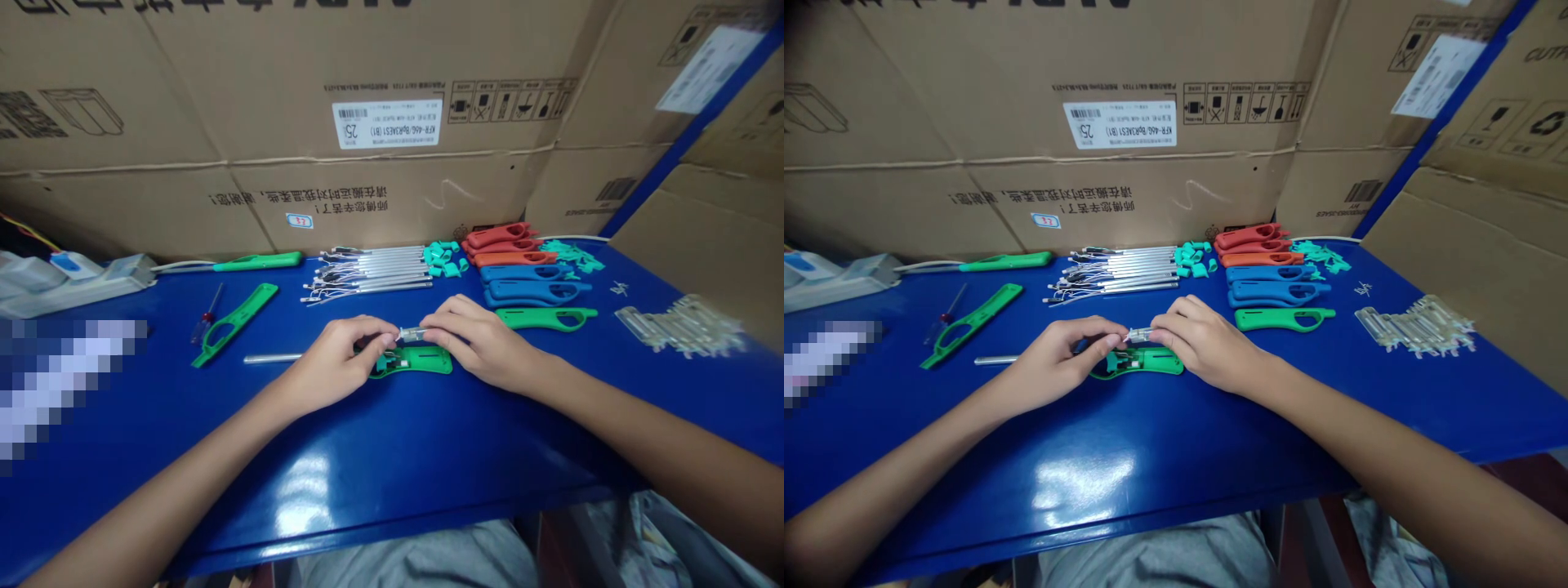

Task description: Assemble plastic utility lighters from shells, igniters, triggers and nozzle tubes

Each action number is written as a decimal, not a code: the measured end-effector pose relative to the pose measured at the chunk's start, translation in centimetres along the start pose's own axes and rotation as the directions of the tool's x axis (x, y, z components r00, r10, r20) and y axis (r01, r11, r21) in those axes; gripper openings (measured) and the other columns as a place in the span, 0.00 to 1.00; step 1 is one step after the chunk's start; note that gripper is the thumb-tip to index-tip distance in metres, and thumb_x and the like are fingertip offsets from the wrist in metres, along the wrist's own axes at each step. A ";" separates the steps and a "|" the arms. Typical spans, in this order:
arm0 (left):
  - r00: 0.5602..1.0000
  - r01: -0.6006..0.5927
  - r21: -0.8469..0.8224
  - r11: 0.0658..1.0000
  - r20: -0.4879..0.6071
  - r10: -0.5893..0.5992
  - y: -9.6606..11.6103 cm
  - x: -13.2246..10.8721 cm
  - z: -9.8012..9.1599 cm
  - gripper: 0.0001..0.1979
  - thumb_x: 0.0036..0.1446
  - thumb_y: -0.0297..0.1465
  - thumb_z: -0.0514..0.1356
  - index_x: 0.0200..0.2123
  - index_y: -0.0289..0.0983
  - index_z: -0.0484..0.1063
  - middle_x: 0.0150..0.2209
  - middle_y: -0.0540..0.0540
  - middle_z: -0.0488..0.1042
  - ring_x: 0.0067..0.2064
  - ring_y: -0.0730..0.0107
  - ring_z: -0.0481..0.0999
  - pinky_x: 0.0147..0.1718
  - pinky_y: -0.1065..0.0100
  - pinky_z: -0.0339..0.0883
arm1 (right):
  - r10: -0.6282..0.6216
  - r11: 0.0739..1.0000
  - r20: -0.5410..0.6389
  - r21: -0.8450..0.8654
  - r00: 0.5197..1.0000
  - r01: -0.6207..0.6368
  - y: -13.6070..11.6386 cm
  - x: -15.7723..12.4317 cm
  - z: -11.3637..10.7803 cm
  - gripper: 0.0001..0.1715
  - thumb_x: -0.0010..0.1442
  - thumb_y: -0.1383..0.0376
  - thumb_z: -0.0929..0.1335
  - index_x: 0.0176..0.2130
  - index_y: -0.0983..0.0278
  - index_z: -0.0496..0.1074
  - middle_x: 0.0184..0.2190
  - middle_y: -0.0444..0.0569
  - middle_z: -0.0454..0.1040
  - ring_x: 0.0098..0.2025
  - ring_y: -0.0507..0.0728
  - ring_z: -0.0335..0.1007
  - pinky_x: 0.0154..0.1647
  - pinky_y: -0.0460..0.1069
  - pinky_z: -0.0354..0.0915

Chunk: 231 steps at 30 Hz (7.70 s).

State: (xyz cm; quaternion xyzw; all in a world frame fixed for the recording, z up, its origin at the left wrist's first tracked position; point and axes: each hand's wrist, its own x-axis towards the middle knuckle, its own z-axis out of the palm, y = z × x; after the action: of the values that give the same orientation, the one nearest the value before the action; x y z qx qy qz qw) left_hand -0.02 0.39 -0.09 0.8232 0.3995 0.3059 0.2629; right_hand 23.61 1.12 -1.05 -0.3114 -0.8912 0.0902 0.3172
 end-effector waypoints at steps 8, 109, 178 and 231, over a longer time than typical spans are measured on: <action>0.995 -0.097 0.096 0.991 0.002 0.098 -0.2 0.1 0.3 0.09 0.63 0.30 0.57 0.38 0.36 0.78 0.36 0.45 0.81 0.36 0.67 0.79 0.36 0.68 0.70 | 0.021 0.999 0.171 -0.027 0.985 -0.016 -0.5 -0.2 -0.4 0.14 0.69 0.62 0.64 0.50 0.65 0.73 0.37 0.53 0.75 0.42 0.59 0.69 0.43 0.53 0.67; 0.951 -0.089 0.310 0.946 0.309 -0.012 0.3 -0.1 -0.9 0.10 0.66 0.29 0.50 0.41 0.38 0.71 0.39 0.46 0.73 0.42 0.63 0.69 0.44 0.59 0.62 | 0.080 0.994 0.259 0.045 0.963 -0.094 -1.1 0.2 -1.1 0.08 0.66 0.67 0.66 0.43 0.65 0.73 0.39 0.52 0.76 0.43 0.57 0.70 0.46 0.52 0.66; 0.929 0.115 0.143 0.983 0.334 -0.157 0.6 0.2 -0.6 0.07 0.62 0.31 0.52 0.37 0.38 0.70 0.41 0.47 0.73 0.46 0.60 0.70 0.52 0.53 0.54 | 0.041 0.979 0.209 0.188 0.977 -0.081 -1.0 -0.1 -0.9 0.06 0.63 0.70 0.67 0.41 0.67 0.73 0.38 0.51 0.75 0.39 0.55 0.70 0.42 0.50 0.65; 0.935 0.114 0.103 0.988 0.325 -0.142 0.5 0.1 -0.7 0.05 0.58 0.30 0.55 0.34 0.38 0.71 0.39 0.47 0.75 0.45 0.61 0.71 0.51 0.55 0.57 | 0.018 0.972 0.255 0.223 0.967 -0.077 -1.2 0.2 -1.2 0.06 0.62 0.71 0.67 0.41 0.65 0.73 0.39 0.51 0.75 0.41 0.55 0.71 0.43 0.50 0.67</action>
State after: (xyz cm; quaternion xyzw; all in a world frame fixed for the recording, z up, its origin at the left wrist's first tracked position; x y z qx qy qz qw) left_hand -0.18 0.34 0.79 0.8453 0.4148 0.1283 0.3114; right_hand 23.63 0.23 0.37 -0.2797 -0.8999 0.2397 0.2336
